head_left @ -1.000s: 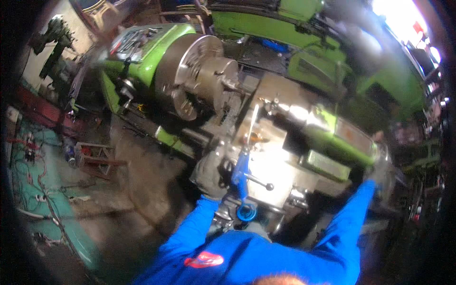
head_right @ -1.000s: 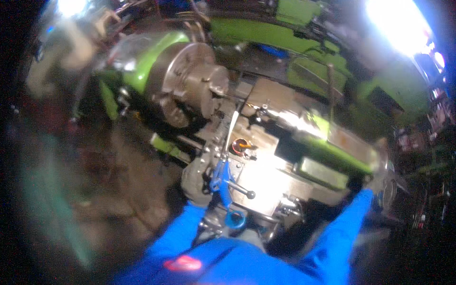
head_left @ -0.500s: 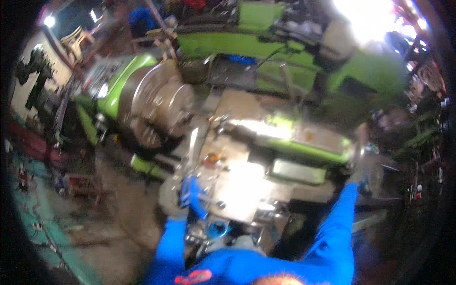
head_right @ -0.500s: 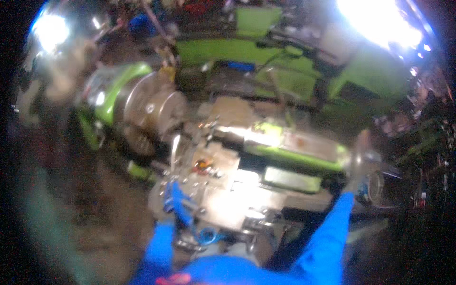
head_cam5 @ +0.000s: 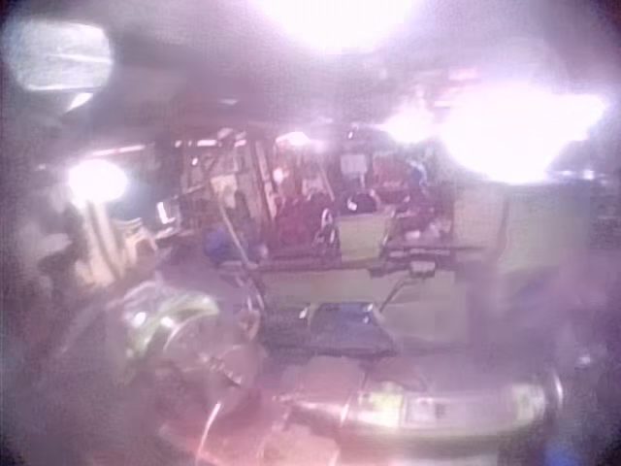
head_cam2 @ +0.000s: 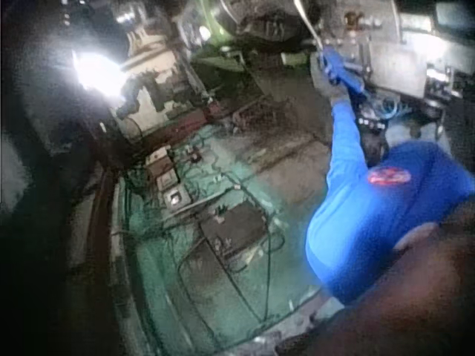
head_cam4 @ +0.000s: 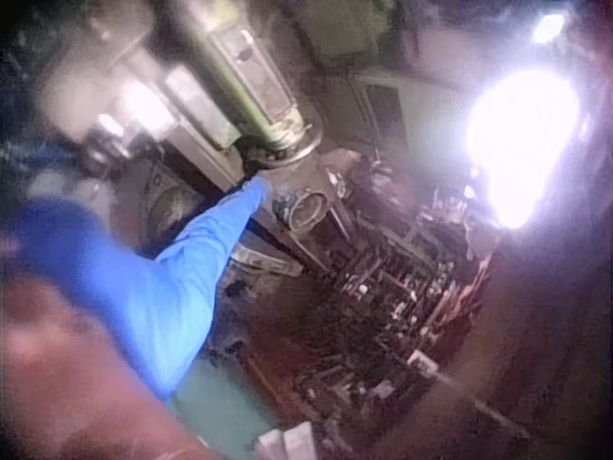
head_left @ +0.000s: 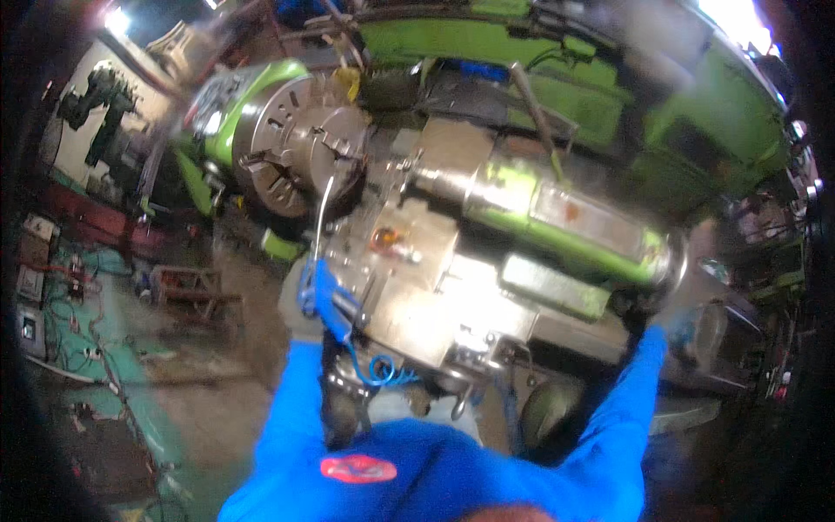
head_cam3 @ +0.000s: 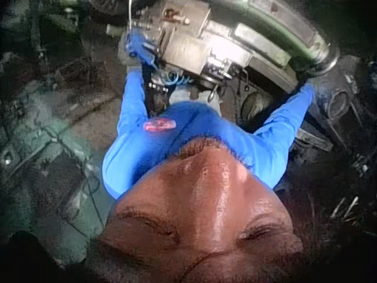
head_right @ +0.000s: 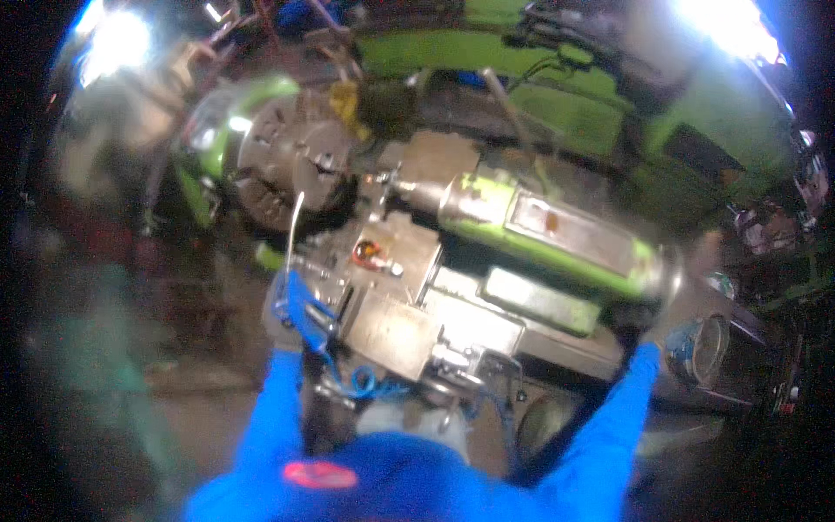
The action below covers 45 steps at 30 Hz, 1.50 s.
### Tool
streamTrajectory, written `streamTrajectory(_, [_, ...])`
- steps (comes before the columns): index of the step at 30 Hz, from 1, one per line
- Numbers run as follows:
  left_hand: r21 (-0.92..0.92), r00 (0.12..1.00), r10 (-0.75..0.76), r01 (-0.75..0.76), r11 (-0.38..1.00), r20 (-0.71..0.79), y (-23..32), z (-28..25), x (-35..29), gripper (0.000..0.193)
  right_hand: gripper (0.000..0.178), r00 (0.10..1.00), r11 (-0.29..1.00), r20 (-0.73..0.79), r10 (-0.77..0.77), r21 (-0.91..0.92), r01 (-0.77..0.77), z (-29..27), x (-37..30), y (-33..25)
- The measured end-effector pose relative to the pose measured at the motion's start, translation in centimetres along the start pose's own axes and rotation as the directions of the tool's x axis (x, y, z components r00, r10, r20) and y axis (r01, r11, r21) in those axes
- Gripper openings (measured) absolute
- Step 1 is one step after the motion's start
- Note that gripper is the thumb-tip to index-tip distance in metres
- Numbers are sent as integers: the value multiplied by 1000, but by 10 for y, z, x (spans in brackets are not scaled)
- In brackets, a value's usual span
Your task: The person operates a green metal lathe, using a blue-handled tool to adjust the tool post and interact with the rotating chuck. The camera shakes significantly throughout the process.
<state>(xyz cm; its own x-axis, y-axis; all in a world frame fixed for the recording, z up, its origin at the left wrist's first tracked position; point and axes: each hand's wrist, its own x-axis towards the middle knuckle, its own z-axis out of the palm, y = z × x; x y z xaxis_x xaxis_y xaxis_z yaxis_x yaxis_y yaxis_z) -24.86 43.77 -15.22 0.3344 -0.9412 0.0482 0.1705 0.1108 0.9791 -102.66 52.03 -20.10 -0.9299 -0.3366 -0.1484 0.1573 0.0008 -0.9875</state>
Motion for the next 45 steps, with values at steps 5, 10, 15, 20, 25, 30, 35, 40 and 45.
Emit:
streamTrajectory(5, [-80,998,67,-68,994,-12,-17,-3,-5,44,65,1000,1000,22,-12,-18,12,-41,16,-5])
streamTrajectory(10, [-330,991,-133,131,935,17,-2,-1,-1,49,63,984,991,121,-130,-4,131,27,90,-53])
streamTrajectory(15, [-156,998,-66,63,986,-15,-3,-3,4,46,60,964,983,201,-173,-26,182,109,126,-67])
streamTrajectory(20, [124,994,109,-107,986,-6,-25,-26,1,41,58,981,982,166,-105,-141,129,38,71,14])
streamTrajectory(25, [266,983,134,-98,959,-124,-28,-14,-12,39,56,990,993,120,-67,-85,78,-2,80,-8])
streamTrajectory(30, [-82,991,-57,47,996,-120,-19,-10,2,40,54,958,985,239,-160,-28,172,112,137,-61])
streamTrajectory(35, [-189,993,-84,68,980,-79,-17,-19,-3,41,52,955,960,232,-187,-164,228,63,79,4])
streamTrajectory(40, [355,965,244,-196,914,-94,-1,20,-17,45,50,1000,996,-2,6,-87,-6,-112,-65,12])
streamTrajectory(45, [-272,995,-59,37,962,-76,-7,6,-3,47,46,892,890,-9,452,-62,-452,-198,-199,109])
